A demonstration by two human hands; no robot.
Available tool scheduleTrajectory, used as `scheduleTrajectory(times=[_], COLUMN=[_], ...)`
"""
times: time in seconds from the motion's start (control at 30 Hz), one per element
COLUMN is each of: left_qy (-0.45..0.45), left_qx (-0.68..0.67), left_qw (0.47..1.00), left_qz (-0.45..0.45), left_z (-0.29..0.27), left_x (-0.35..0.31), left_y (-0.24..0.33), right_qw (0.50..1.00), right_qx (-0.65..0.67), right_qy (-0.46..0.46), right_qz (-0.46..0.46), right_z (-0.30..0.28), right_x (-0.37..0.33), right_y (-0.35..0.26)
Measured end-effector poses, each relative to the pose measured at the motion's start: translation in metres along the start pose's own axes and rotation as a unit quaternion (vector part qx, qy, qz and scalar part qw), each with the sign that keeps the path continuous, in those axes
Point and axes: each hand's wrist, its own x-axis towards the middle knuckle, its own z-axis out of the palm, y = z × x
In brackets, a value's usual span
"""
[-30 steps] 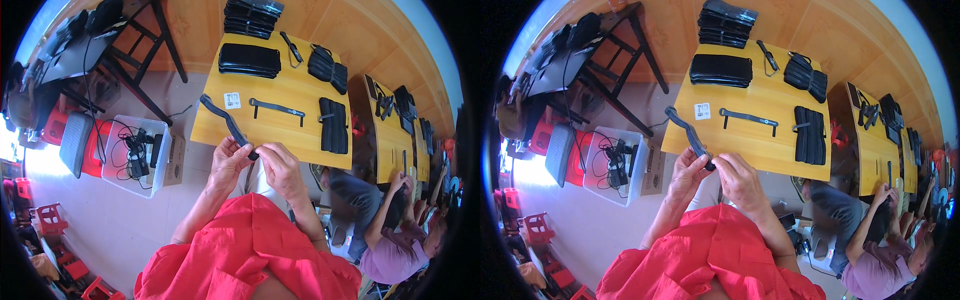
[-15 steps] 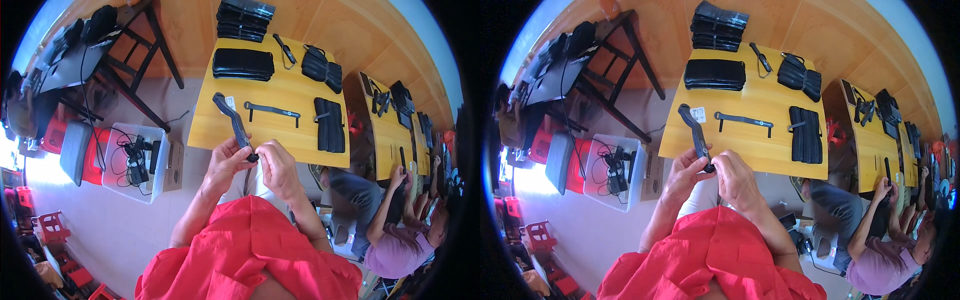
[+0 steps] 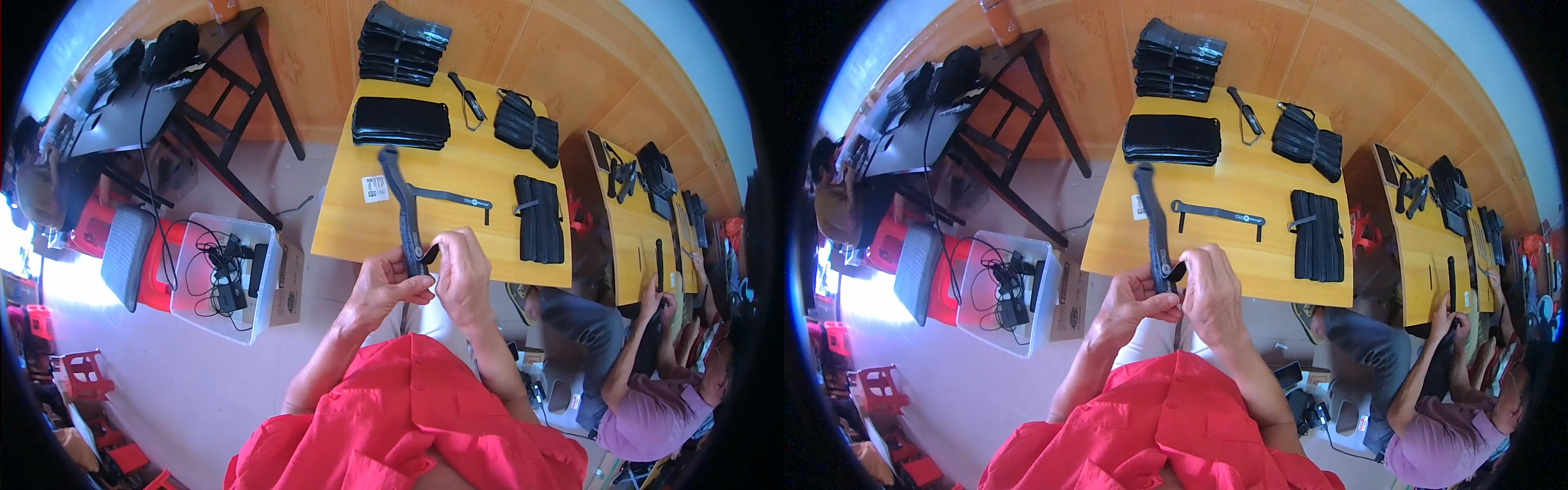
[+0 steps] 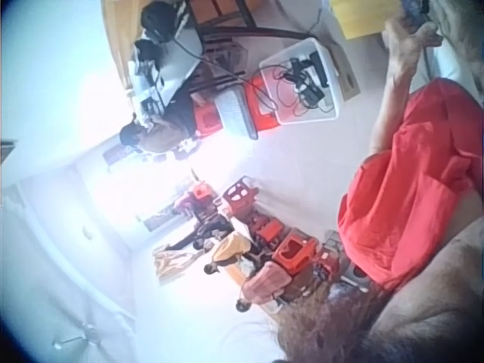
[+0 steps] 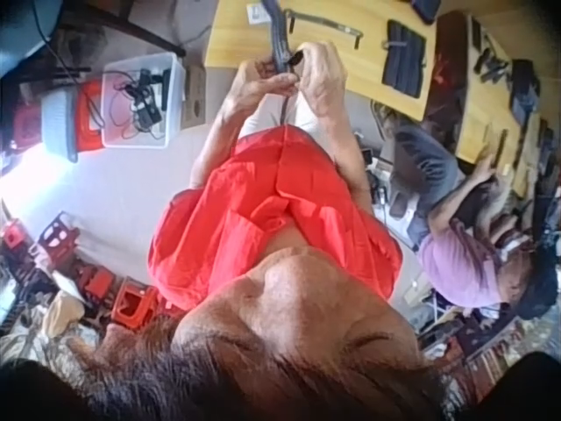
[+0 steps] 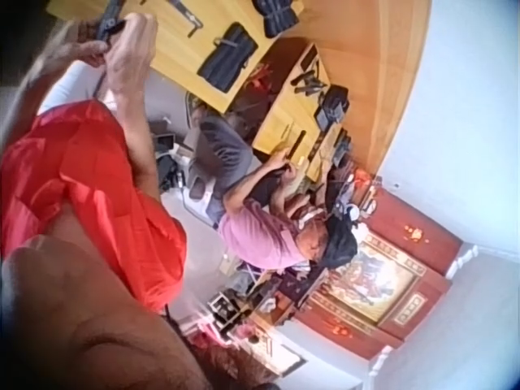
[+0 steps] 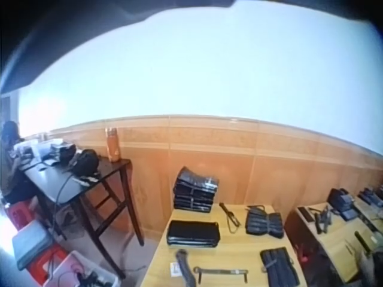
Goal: Manually attaching plastic and metal components to black fabric straps on a workbench.
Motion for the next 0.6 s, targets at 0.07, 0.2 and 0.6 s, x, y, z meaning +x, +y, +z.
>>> scheduleTrajectory(times=[0.07,0.2,0.6], left_qy=[-0.018,0.012,0.014], left_qx=[0.002,0.002,0.064], left_qw=[0.999,0.996,0.997], left_qz=[-0.04,-0.088,-0.028], left_z=[0.002,0.003,0.006], left_x=[0.0,0.002,0.002], left_y=[0.003,-0.003,-0.012], right_qw=[1.0,0.998,0.971], right_qx=[-0.009,0.023,0.224], right_qy=[0.0,-0.06,-0.077], right_qz=[0.005,0.009,0.026], right_z=[-0.002,-0.006,-0.002], right_x=[0.002,-0.001,-0.02], right_y=[0.004,0.003,0.012])
